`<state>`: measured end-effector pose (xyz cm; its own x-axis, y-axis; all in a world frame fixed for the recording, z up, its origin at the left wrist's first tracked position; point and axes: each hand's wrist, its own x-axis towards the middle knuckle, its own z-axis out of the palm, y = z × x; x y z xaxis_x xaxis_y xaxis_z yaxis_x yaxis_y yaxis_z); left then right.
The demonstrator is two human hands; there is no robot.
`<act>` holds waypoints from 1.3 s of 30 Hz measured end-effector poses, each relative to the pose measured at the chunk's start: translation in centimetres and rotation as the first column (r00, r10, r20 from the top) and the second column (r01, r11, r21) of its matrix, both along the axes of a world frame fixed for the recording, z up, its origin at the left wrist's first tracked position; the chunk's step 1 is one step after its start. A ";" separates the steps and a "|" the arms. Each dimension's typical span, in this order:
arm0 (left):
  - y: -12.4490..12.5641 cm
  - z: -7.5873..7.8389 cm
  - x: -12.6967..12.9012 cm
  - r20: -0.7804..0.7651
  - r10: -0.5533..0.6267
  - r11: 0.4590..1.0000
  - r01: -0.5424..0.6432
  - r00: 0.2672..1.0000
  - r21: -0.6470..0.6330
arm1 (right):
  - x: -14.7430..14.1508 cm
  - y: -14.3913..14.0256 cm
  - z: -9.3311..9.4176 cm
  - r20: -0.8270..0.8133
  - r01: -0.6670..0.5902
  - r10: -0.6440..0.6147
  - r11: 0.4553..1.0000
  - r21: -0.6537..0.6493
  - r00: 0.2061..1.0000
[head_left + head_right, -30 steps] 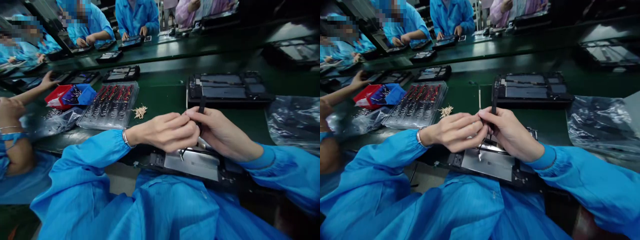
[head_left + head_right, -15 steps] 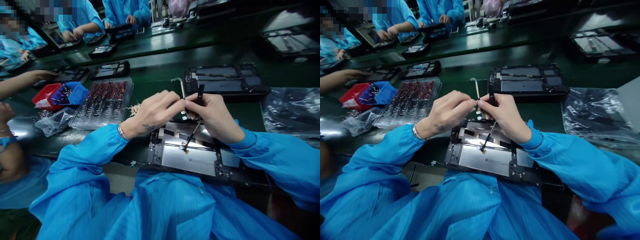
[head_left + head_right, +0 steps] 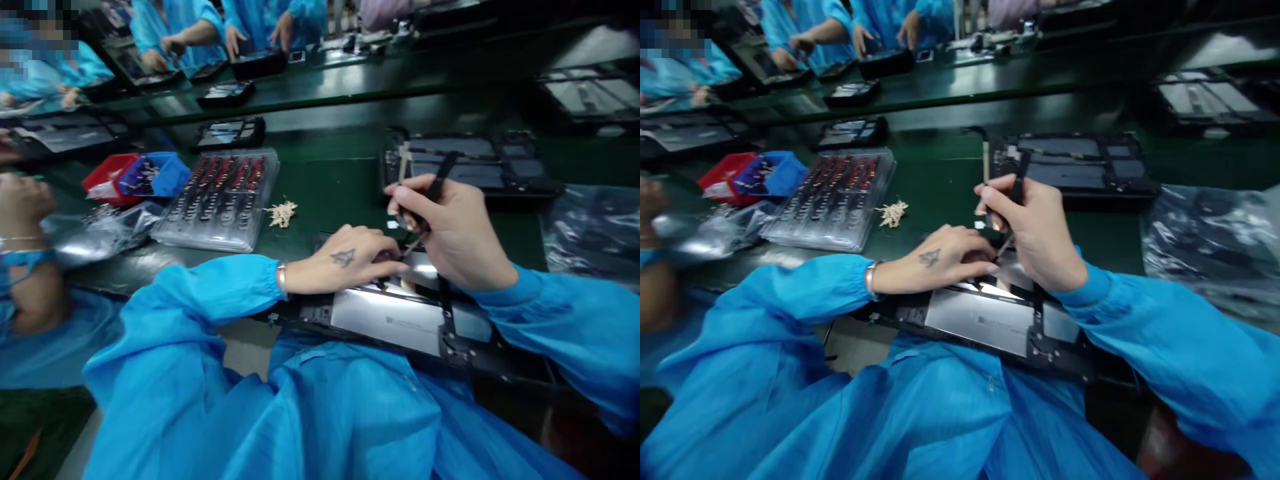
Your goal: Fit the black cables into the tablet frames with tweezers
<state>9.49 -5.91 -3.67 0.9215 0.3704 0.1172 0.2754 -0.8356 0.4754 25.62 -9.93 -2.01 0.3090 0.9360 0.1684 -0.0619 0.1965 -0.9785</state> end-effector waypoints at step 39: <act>3.3 4.8 -0.6 0.138 0.046 0.467 -0.143 0.989 0.873 | 0.9 -0.7 0.1 0.323 -0.011 -0.043 0.987 0.163 0.945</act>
<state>8.89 -2.65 1.17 0.8557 0.1117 0.5052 0.3805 -0.7975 -0.4682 26.54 -10.59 -1.94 0.2272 0.8835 0.4097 0.2586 0.3509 -0.9000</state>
